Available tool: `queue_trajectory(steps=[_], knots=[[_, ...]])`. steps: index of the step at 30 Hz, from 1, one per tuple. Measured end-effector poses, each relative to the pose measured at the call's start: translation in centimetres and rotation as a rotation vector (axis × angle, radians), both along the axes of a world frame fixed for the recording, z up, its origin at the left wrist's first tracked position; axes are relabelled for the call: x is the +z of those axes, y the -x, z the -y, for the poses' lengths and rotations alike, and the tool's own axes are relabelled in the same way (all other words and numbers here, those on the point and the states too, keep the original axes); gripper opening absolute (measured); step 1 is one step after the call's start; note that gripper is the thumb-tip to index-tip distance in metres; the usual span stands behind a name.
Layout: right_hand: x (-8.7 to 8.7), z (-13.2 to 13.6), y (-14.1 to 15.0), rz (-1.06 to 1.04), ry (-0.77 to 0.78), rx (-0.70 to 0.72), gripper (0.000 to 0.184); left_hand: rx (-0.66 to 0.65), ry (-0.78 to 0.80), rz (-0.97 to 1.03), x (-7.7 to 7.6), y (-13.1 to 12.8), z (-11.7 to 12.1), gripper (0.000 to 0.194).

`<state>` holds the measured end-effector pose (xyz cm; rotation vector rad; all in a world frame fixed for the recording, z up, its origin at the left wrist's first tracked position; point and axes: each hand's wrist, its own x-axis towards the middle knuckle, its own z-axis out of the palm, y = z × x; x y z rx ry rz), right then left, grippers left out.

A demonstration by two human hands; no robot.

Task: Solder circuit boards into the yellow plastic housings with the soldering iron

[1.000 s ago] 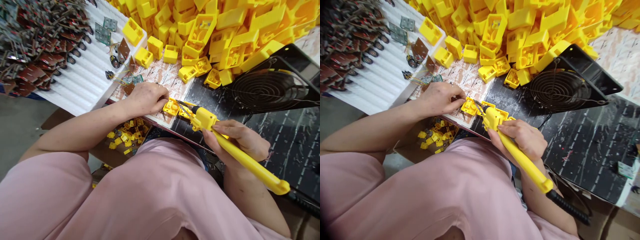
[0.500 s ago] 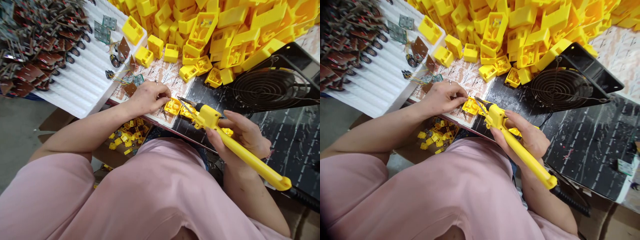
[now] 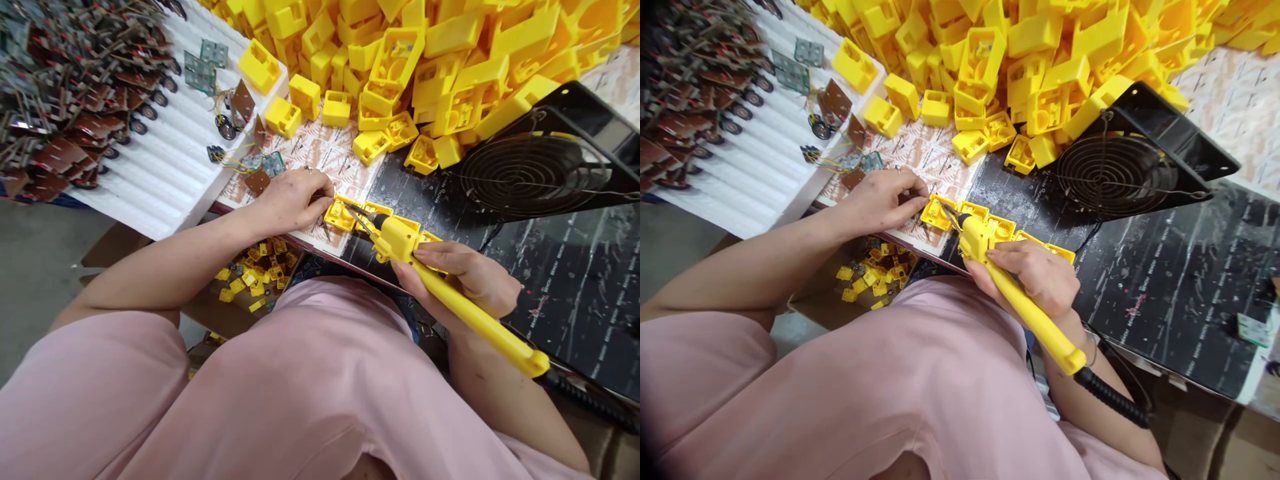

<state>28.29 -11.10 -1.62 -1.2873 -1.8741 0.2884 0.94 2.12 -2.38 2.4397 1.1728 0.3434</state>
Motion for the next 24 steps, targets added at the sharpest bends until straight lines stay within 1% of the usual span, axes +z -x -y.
queue_trajectory(steps=[3,5,6,9,11,14,17,19,21,24], knots=[[0.6,-0.9,0.4,0.104,-0.206,0.054,0.022,-0.012,0.011,-0.018,0.1,-0.1,0.0,0.032],[1.2,-1.3,0.6,0.174,-0.298,0.079,0.020,-0.014,0.007,-0.029,0.2,-0.1,-0.1,0.033],[1.5,-1.4,0.6,0.195,-0.313,0.093,0.021,-0.016,0.003,-0.033,0.2,-0.1,-0.1,0.033],[2.4,-1.3,0.3,0.194,-0.300,0.111,0.021,-0.021,-0.012,-0.044,0.2,-0.1,-0.1,0.034],[2.6,-0.9,-0.1,0.169,-0.226,0.064,0.020,-0.022,-0.022,-0.052,0.2,-0.2,-0.1,0.033],[2.2,-0.4,-0.8,0.120,-0.112,-0.014,0.019,-0.025,-0.027,-0.069,0.3,-0.2,-0.1,0.035],[1.5,-0.2,-1.1,0.093,-0.114,-0.027,0.019,-0.031,-0.021,-0.078,0.5,-0.2,-0.2,0.034],[1.2,0.0,-1.1,0.081,-0.171,-0.043,0.015,-0.034,-0.021,-0.079,0.6,-0.1,-0.3,0.032],[1.1,0.2,-1.0,0.083,-0.218,-0.078,0.025,-0.033,-0.022,-0.081,0.7,-0.1,-0.3,0.031],[0.9,0.5,-1.1,0.110,-0.211,-0.097,0.042,-0.029,-0.012,-0.085,0.8,-0.2,-0.4,0.032]])
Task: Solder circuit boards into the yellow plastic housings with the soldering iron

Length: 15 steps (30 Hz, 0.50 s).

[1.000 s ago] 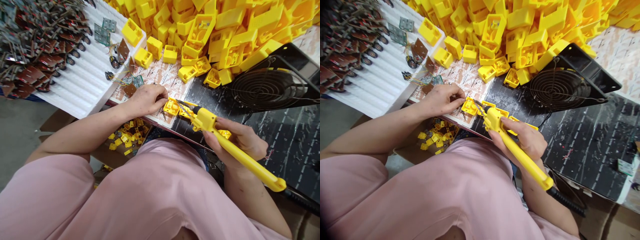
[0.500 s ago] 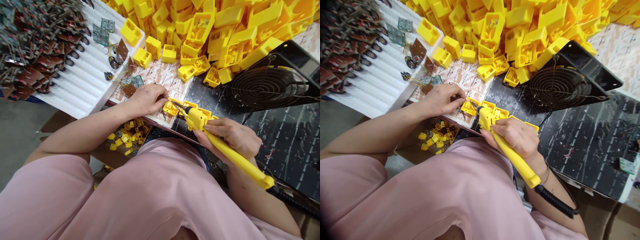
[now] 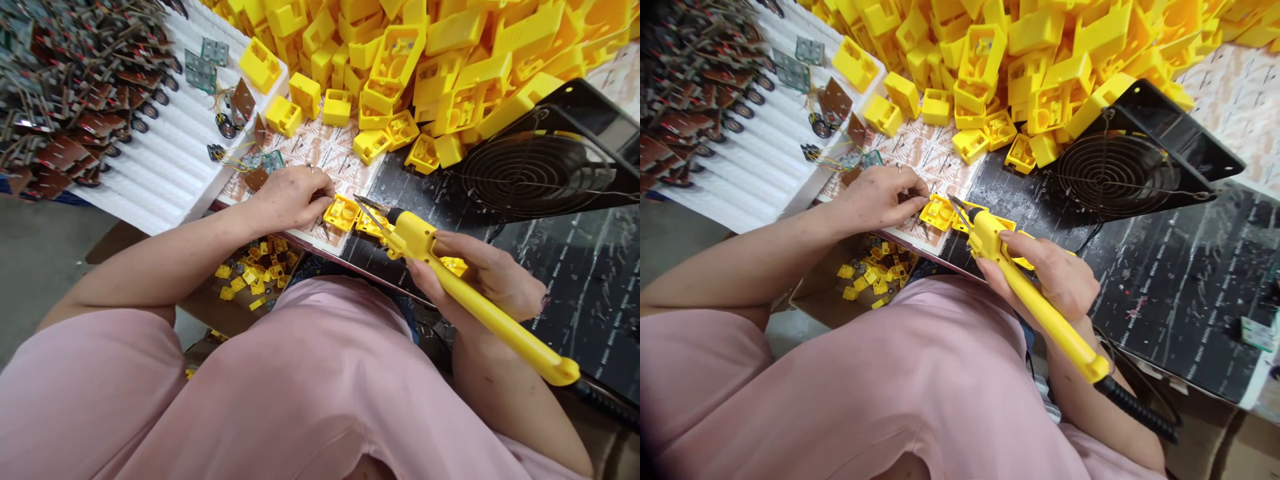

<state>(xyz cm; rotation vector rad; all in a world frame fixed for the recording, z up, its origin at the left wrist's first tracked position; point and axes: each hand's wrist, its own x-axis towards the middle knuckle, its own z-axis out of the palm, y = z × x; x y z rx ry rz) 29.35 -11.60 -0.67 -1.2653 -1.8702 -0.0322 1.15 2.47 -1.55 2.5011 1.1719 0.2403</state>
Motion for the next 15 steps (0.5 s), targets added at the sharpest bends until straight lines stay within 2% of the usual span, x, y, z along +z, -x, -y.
queue_trajectory(steps=[4,10,15], knots=[[-0.34,0.09,-0.05,0.001,0.031,0.002,0.056,-0.004,0.007,-0.016,0.17,-0.09,-0.01,0.033],[-0.38,0.10,-0.01,0.030,0.092,-0.014,0.044,-0.002,0.020,0.028,0.21,0.14,0.01,0.033],[-0.96,0.44,-0.21,0.002,0.075,-0.009,0.052,0.033,0.130,0.208,0.40,0.23,-0.06,0.026]])
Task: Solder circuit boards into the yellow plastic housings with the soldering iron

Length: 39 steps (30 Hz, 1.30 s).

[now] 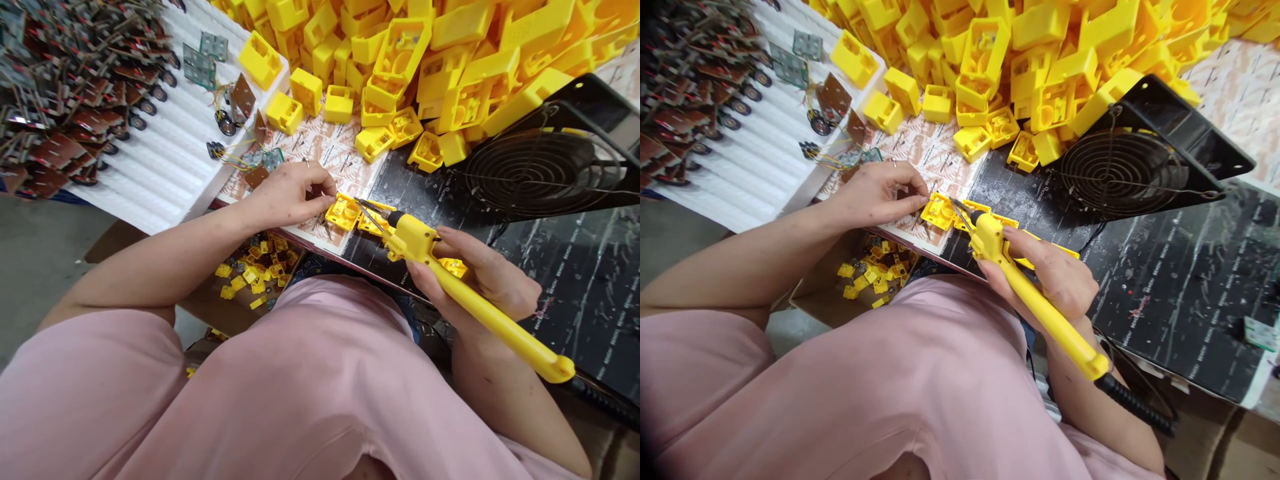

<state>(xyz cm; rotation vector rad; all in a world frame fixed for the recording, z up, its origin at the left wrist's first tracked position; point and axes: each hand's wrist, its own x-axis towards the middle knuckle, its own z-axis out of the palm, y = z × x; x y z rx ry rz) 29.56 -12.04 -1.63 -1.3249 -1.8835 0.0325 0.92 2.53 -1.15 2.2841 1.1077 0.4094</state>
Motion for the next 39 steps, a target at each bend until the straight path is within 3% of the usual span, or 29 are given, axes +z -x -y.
queue_trajectory(steps=[5,11,20,25,30,35,39], knots=[[0.1,0.4,-0.3,-0.015,-0.030,0.001,0.049,-0.057,0.024,-0.048,0.5,0.1,0.0,0.022],[1.2,-0.3,-0.3,-0.045,-0.033,0.277,0.031,-0.119,-0.090,-0.241,1.0,-0.2,0.3,0.022],[2.4,-2.0,1.4,0.010,-0.108,0.348,0.021,-0.121,-0.166,-0.403,1.8,-1.8,0.3,0.016],[3.6,-1.7,1.4,0.086,-0.022,0.414,0.023,-0.152,-0.175,-0.424,2.2,-2.3,0.3,0.011],[3.7,-0.7,0.1,0.010,0.024,0.296,0.018,-0.165,-0.144,-0.473,2.5,-2.4,0.3,0.010],[2.6,-0.2,-0.6,-0.009,-0.007,0.243,0.021,-0.174,-0.122,-0.434,2.6,-2.3,0.2,0.009],[1.5,0.5,-0.7,-0.020,-0.035,0.091,0.048,-0.166,-0.111,-0.416,2.6,-2.1,0.2,0.009]])
